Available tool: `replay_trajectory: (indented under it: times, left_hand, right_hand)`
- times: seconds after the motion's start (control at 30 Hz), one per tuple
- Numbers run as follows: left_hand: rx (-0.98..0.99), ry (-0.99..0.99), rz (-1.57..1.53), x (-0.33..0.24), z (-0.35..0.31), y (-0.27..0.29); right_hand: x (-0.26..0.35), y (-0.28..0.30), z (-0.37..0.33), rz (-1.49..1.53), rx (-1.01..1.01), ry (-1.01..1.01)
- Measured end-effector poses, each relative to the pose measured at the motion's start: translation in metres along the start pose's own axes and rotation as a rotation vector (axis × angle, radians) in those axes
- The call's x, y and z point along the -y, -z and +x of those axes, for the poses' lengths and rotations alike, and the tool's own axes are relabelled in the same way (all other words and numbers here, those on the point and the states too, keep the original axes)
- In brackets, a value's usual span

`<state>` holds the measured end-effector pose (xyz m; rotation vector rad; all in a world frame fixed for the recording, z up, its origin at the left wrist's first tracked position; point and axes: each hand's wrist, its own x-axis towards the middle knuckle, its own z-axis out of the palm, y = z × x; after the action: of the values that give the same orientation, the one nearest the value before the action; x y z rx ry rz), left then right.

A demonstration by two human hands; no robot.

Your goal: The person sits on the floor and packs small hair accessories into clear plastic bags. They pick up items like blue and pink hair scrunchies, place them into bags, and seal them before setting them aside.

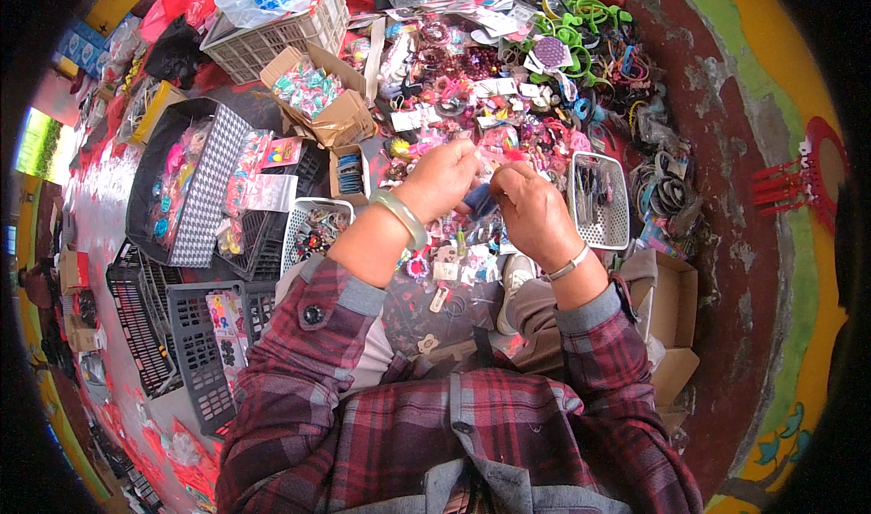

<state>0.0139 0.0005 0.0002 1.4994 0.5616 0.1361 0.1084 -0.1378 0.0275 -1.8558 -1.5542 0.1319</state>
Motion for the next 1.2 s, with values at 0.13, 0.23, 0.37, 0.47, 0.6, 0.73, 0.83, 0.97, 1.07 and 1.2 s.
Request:
replay_trajectory:
  times: [0.13,0.23,0.37,0.47,0.6,0.73,0.83,0.97,1.07,1.2]
  left_hand:
    - [0.033,0.033,-0.020,-0.011,-0.006,-0.003]
    - [0.151,0.091,-0.002,-0.022,-0.010,-0.001]
    - [0.307,0.205,-0.024,-0.017,-0.007,0.006]
    - [0.313,0.240,-0.087,-0.013,-0.006,0.003]
    - [0.310,0.082,0.012,0.017,0.010,-0.001]
    - [0.257,-0.055,0.051,0.023,0.013,-0.008]
    - [0.252,-0.040,0.014,0.020,0.011,-0.012]
    - [0.221,0.147,-0.017,0.008,0.004,-0.013]
    - [0.234,0.161,-0.101,0.010,0.003,-0.014]
    - [0.302,0.115,-0.143,0.014,0.002,-0.013]
  right_hand:
    - [-0.005,-0.002,0.000,-0.030,-0.049,-0.069]
    - [-0.009,0.005,0.001,-0.048,-0.153,-0.096]
    - [-0.009,0.009,0.003,0.058,-0.206,-0.146]
    - [-0.007,0.010,0.003,0.018,-0.168,-0.127]
    - [-0.009,0.012,0.001,-0.050,-0.088,-0.163]
    - [-0.013,0.012,0.000,-0.064,-0.069,-0.206]
    - [-0.015,0.011,-0.001,-0.093,-0.071,-0.245]
    - [-0.017,0.010,-0.001,-0.117,-0.073,-0.246]
    - [-0.014,0.012,0.000,-0.110,-0.061,-0.211]
    - [-0.013,0.012,0.000,-0.124,-0.019,-0.180]
